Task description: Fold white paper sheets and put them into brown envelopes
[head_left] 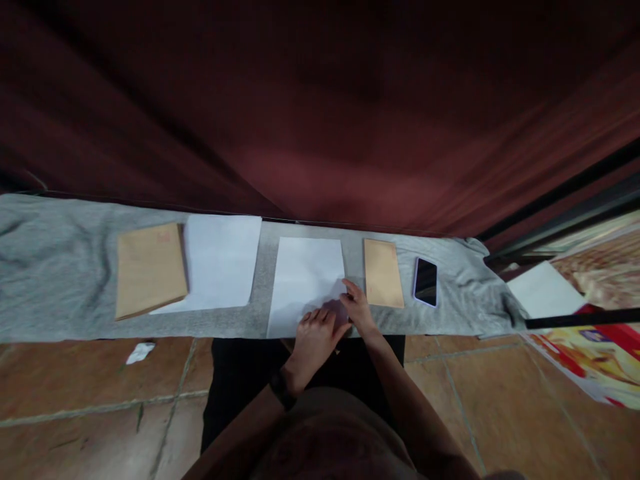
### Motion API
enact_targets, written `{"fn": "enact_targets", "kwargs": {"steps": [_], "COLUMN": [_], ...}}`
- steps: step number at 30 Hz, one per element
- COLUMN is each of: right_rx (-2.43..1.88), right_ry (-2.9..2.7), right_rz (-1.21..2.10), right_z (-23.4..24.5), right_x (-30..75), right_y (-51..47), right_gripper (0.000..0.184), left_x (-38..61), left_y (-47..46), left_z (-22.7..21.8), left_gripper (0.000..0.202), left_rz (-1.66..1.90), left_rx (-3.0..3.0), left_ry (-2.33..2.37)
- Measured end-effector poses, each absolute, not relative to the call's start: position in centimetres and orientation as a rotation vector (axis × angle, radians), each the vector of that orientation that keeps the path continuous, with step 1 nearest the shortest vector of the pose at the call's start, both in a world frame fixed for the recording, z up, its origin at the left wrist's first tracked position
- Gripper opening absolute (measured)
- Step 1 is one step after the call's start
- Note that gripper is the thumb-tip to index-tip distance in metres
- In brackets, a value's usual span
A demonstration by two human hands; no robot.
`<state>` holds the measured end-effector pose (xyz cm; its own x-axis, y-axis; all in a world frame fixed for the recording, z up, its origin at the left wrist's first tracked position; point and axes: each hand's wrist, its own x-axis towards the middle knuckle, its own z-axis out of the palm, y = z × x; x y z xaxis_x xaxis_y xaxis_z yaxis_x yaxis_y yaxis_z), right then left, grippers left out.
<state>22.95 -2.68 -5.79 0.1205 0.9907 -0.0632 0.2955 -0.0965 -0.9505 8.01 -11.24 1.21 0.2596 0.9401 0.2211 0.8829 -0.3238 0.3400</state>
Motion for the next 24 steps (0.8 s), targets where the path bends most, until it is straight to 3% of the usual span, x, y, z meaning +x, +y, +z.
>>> {"fn": "enact_targets", "kwargs": {"steps": [4, 11, 24], "right_rx": [-1.524, -1.466, -1.500], "right_ry": [-1.191, -1.007, -1.034], "right_rz": [1.040, 1.094, 1.035], "right_z": [-6.6, -7.3, -6.8], "right_x": [23.5, 22.7, 22.9], "right_y": [-1.9, -1.5, -2.0], "right_gripper": [0.043, 0.037, 0.034], "left_x": [4.3, -0.7, -0.9], "left_y": [-9.9, -7.6, -7.1], "left_z": [-1.0, -4.4, -4.3], "left_gripper": [0.035, 0.050, 0.052], "left_rz": [0.737, 0.701, 0.890], "left_rx": [2.365, 2.252, 2.031], "left_ry": [1.754, 1.972, 1.943]}}
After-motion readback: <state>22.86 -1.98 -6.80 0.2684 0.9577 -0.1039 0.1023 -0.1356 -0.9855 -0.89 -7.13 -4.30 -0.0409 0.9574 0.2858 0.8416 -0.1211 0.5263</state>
